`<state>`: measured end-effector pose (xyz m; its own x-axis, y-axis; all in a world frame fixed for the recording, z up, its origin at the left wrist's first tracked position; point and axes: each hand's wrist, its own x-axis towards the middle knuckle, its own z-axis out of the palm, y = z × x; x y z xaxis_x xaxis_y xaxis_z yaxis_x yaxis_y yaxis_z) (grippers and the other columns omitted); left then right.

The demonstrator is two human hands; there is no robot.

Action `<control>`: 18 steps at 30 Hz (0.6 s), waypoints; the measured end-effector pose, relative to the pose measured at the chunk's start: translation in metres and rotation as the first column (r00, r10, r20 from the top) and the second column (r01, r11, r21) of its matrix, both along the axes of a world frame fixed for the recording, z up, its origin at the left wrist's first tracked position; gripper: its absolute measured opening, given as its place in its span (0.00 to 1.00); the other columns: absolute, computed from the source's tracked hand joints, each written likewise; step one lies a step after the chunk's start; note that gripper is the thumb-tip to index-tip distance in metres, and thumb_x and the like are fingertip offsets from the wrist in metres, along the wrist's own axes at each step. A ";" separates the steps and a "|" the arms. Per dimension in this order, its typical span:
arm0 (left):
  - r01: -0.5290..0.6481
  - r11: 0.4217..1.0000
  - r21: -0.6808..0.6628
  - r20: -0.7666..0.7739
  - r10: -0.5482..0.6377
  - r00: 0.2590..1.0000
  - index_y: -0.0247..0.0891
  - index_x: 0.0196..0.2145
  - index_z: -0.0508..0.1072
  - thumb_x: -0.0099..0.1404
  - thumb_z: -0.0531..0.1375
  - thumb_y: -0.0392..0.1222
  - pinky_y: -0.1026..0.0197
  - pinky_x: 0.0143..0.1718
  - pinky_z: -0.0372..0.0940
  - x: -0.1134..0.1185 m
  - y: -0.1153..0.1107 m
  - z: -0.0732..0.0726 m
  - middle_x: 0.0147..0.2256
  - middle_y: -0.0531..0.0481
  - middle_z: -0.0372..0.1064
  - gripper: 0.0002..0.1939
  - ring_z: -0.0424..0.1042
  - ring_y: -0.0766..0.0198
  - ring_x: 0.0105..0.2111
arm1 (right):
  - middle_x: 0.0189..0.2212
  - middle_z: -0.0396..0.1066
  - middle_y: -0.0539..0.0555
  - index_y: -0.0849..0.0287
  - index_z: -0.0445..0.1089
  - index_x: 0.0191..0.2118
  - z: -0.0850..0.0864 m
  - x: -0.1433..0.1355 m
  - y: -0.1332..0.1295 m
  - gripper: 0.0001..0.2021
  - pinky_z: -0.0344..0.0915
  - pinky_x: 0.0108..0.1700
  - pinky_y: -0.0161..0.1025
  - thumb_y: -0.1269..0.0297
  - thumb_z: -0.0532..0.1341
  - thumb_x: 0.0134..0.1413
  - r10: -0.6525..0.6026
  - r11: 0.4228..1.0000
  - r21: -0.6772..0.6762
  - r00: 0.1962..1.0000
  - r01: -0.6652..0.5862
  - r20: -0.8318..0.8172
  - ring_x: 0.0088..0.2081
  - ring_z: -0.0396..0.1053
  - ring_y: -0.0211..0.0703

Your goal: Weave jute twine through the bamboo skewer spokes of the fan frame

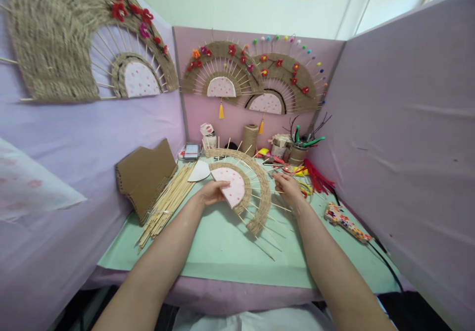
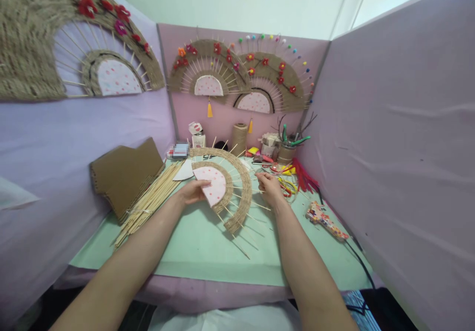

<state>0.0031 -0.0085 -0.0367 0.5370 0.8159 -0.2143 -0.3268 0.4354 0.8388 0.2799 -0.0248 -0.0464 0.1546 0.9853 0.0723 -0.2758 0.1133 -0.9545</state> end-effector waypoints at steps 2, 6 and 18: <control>-0.007 1.000 0.020 0.011 0.007 1.000 0.30 0.40 0.71 0.53 0.59 0.30 0.56 0.40 0.66 -0.002 0.002 -0.001 0.36 0.41 0.74 0.14 0.74 0.58 0.34 | 0.13 0.50 0.42 0.60 0.68 0.26 0.003 -0.001 0.000 0.16 0.38 0.16 0.29 0.54 0.69 0.34 0.023 1.000 0.012 0.999 -0.022 -0.034 0.15 0.43 0.26; -0.006 0.999 0.033 0.027 0.005 1.000 0.30 0.41 0.71 0.54 0.58 0.29 0.58 0.38 0.66 -0.005 0.002 0.002 0.36 0.41 0.75 0.15 0.74 0.58 0.34 | 0.14 0.53 0.44 0.60 0.69 0.29 0.011 0.000 -0.002 0.19 0.41 0.16 0.30 0.46 0.63 0.41 0.097 0.995 0.016 0.987 -0.096 -0.132 0.15 0.45 0.27; -0.153 0.988 -0.012 0.132 0.153 0.979 0.31 0.47 0.69 0.56 0.57 0.28 0.57 0.37 0.69 -0.007 0.000 0.012 0.35 0.40 0.75 0.19 0.75 0.56 0.33 | 0.15 0.52 0.46 0.58 0.69 0.30 0.017 0.000 -0.005 0.25 0.41 0.18 0.33 0.38 0.56 0.42 0.072 0.997 0.031 0.997 -0.072 -0.019 0.16 0.45 0.32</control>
